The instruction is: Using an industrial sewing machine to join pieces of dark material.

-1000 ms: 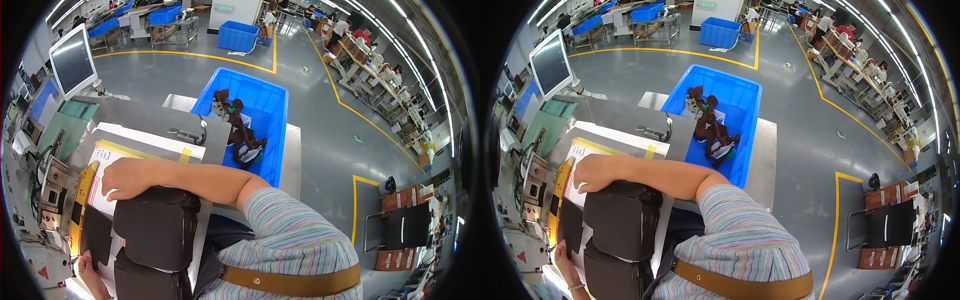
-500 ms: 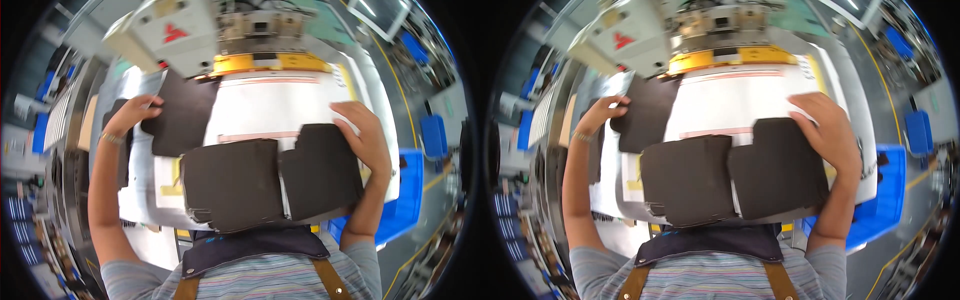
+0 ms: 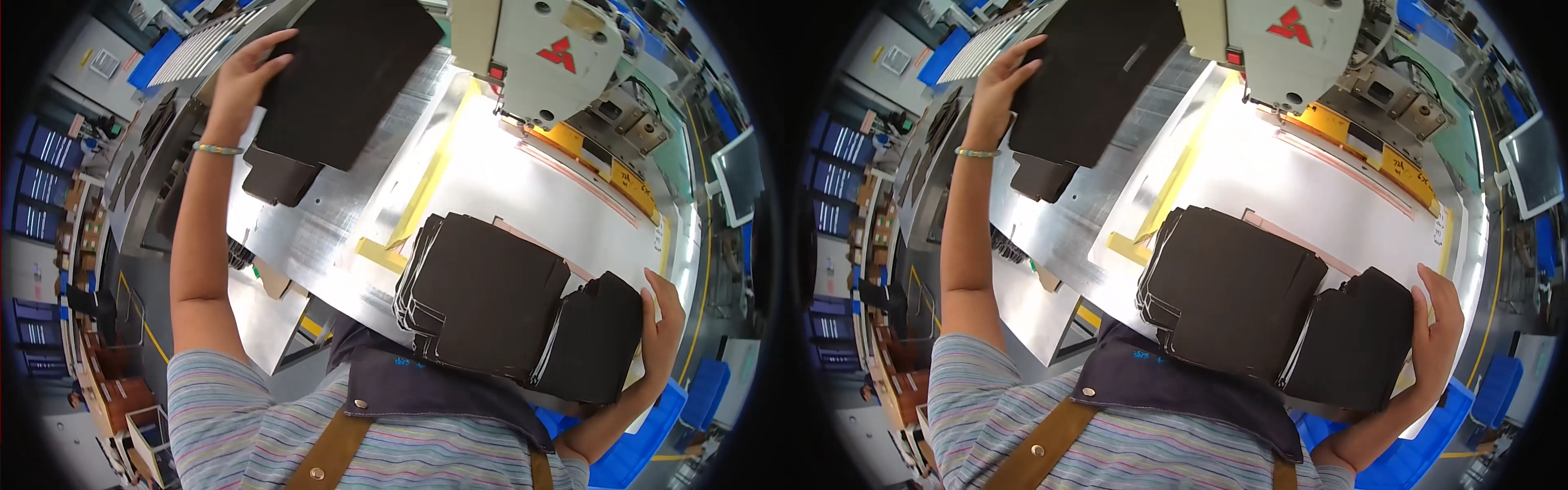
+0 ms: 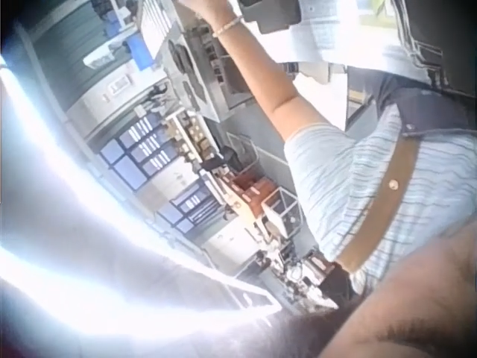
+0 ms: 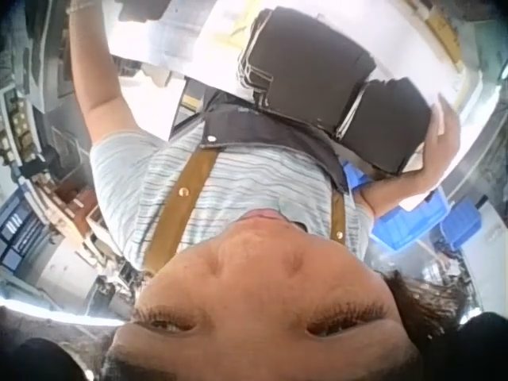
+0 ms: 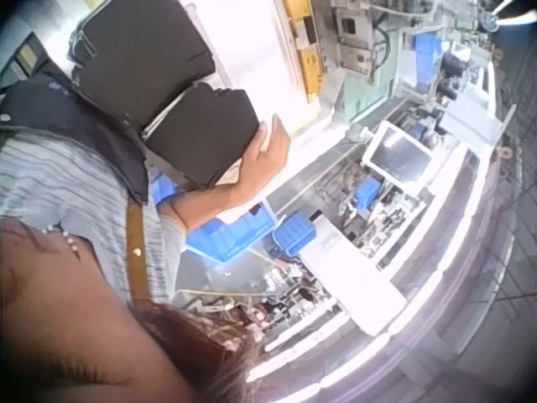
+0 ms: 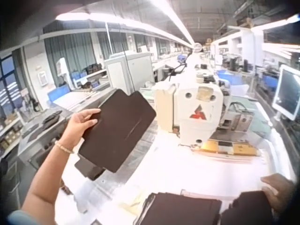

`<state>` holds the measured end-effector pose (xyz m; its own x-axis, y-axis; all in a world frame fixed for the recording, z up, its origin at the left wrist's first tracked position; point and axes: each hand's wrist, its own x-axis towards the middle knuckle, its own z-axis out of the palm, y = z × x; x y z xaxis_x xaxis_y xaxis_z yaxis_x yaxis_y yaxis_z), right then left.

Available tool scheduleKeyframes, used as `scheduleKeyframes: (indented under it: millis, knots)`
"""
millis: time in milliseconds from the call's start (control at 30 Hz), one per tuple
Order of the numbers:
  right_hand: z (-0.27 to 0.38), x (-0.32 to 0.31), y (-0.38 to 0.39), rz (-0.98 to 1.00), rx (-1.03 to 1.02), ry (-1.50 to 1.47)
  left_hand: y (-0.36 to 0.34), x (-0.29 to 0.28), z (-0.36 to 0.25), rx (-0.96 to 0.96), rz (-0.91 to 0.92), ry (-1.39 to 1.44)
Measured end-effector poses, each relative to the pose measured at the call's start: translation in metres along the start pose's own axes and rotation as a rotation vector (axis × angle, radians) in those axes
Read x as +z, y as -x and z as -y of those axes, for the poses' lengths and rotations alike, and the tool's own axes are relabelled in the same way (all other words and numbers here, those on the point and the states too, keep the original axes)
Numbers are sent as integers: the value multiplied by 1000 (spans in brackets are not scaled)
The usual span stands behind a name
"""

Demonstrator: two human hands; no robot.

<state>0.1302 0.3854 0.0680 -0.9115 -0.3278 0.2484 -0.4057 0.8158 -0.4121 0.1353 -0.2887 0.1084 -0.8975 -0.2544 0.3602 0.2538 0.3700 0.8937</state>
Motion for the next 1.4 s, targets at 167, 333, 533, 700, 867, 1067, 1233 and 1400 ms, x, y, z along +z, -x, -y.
scheduleKeyframes:
  millis: [167, 333, 533, 700, 867, 1067, 1233, 1400]
  knots:
    - [0, -4, 0, 10, -54, -20, 58, -95, 83, -268, -166, 70]
    - [4, -12, 7, -1, -42, 6, 76, -94, 140, -356, -86, -36]
    - [15, -27, 37, -26, -74, -22, 67, -103, 135, -281, -12, 13]
    - [16, -39, 62, -53, -30, -11, 60, -108, 141, -331, 19, 90]
    - [15, -43, 79, -68, 28, -11, 64, -112, 146, -346, 48, 118]
    - [18, -37, 87, -78, 18, -42, 61, -123, 161, -213, 37, 61]
    - [29, -34, 93, -85, -19, -67, 63, -114, 159, -290, 67, 106]
    - [42, -42, 106, -41, -65, -109, 75, -111, 152, -239, 71, -153]
